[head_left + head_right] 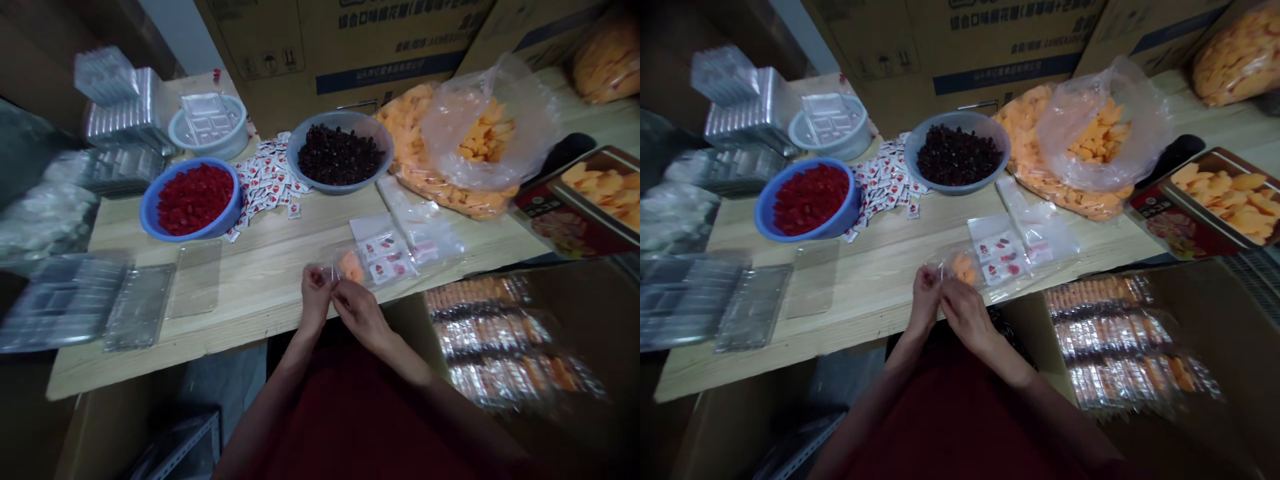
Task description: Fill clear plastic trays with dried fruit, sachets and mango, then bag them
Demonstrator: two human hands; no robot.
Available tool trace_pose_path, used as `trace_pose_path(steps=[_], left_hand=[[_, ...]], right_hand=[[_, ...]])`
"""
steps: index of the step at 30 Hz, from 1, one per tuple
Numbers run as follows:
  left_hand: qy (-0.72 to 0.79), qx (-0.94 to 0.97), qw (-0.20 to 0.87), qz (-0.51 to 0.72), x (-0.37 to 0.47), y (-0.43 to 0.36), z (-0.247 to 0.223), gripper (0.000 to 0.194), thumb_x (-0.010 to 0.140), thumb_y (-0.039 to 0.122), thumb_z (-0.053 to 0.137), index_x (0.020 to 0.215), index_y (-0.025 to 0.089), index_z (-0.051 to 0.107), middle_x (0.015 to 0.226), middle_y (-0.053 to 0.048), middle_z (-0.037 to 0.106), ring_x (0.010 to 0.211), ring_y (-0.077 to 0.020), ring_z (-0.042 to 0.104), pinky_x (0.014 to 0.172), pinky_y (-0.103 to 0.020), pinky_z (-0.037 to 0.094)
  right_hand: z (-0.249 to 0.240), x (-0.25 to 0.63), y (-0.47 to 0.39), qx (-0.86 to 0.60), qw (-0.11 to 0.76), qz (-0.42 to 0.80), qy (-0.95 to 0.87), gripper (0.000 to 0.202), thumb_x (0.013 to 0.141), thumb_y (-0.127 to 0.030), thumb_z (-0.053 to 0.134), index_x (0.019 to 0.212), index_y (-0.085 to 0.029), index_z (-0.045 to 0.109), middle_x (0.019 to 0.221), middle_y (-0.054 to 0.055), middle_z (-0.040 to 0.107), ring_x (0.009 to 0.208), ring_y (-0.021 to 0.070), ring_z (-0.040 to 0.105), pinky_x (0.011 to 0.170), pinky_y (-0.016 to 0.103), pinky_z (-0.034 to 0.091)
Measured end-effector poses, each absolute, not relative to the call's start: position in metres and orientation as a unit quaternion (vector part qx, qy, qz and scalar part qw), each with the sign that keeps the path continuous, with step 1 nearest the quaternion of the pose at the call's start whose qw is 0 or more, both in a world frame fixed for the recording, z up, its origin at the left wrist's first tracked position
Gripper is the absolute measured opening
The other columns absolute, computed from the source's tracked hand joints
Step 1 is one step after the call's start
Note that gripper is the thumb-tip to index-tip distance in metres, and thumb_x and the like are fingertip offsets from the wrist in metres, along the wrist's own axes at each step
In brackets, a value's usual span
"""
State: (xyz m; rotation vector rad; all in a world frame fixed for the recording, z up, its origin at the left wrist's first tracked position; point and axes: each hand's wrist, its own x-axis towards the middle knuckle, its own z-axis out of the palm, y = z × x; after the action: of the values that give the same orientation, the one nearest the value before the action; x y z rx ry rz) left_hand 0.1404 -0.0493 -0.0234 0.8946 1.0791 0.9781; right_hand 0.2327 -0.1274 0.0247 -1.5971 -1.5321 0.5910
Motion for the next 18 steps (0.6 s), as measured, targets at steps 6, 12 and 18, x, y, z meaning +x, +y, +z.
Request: trace_pose_path(steps=[6,12,18], left_hand=[[0.465,0.402,0.696,0.370,0.114,-0.031,-0.009,0.043,0.072,0.034,0.076,0.109,0.018,0.061,0.073,0.002,0.064,0.057,-0.0089,0.057,0.054,-0.020,0.047],[0.446,0.372,0.729,0.363,0.111,-0.048,0.008,0.029,0.071,0.035,0.078,0.088,0.016,0.063,0.068,0.001,0.065,0.056,-0.0098,0.060,0.055,-0.021,0.052],[0.371,0.542,0.678,0.330,0.086,-0.065,0.048,0.056,0.071,0.040,0.080,0.122,0.026,0.058,0.129,-0.007,0.062,0.101,-0.0191,0.067,0.084,-0.032,0.058]], right_hand=[[0.025,0.234,-0.149,-0.648,0.392,0.202,-0.622,0.019,0.094,-0.036,0.059,0.106,-0.020,0.061,0.103,0.010,0.064,0.100,0.0245,0.060,0.089,0.040,0.049],[0.006,0.233,-0.166,-0.673,0.254,0.097,-0.688,0.070,0.093,-0.029,0.060,0.155,-0.027,0.028,0.163,0.012,0.022,0.152,0.0327,0.010,0.119,0.060,0.017],[0.040,0.257,-0.178,-0.617,0.373,0.085,-0.688,0.045,0.104,-0.025,0.033,0.149,-0.026,0.042,0.151,0.006,0.048,0.146,0.0182,0.033,0.118,0.045,0.031]])
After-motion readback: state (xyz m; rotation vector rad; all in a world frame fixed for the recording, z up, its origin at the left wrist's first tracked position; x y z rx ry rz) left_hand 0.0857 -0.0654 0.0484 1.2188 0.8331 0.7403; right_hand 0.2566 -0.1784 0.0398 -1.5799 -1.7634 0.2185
